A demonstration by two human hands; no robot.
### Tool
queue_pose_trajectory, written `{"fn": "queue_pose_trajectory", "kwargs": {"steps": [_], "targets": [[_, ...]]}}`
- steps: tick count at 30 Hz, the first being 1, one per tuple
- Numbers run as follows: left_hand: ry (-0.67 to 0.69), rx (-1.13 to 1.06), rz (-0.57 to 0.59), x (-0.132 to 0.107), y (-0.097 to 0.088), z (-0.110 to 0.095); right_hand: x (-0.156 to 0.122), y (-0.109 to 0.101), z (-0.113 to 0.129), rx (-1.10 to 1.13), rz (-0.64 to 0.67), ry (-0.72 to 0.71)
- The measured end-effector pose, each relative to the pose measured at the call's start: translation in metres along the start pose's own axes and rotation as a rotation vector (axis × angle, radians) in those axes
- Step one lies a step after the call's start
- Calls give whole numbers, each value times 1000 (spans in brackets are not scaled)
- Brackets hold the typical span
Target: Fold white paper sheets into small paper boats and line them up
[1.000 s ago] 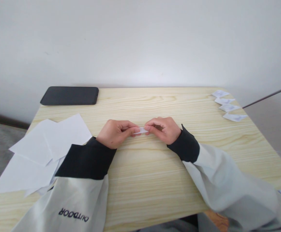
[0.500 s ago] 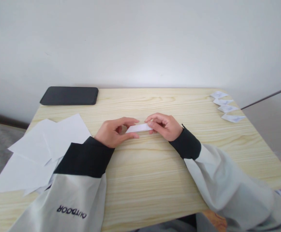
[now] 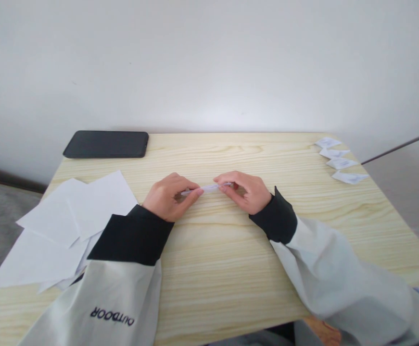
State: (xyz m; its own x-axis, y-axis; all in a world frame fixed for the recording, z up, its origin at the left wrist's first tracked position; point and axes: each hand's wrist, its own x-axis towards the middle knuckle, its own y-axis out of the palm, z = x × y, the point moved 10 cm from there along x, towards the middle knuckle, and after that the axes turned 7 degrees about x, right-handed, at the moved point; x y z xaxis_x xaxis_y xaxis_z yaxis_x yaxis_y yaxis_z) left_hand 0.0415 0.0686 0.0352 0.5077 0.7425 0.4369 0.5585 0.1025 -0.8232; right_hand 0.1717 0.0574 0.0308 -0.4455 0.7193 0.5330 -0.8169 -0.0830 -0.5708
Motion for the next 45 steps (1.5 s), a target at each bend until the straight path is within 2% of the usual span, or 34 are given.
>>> {"fn": "queue_pose_trajectory", "kwargs": {"steps": [5,10,17,27,32,37,45], "targets": [[56,-32,-18,0,3,-2,0,6,3,-19,47,-38],[43,-65,-21,-3,2,-2,0,6,2,-75,43,-12],[34,-117,12,-2,1,-5,0,6,10,-57,46,-79],[39,-45,26,-1,6,-5,1,10,19,-98,62,-111],[61,13,22,-1,11,-6,1,6,12,-187,18,-51],[43,74,26,-2,16,-4,2,11,9,-236,48,-30],[12,25,34,1,13,-8,4,18,1,-289,70,42]]}}
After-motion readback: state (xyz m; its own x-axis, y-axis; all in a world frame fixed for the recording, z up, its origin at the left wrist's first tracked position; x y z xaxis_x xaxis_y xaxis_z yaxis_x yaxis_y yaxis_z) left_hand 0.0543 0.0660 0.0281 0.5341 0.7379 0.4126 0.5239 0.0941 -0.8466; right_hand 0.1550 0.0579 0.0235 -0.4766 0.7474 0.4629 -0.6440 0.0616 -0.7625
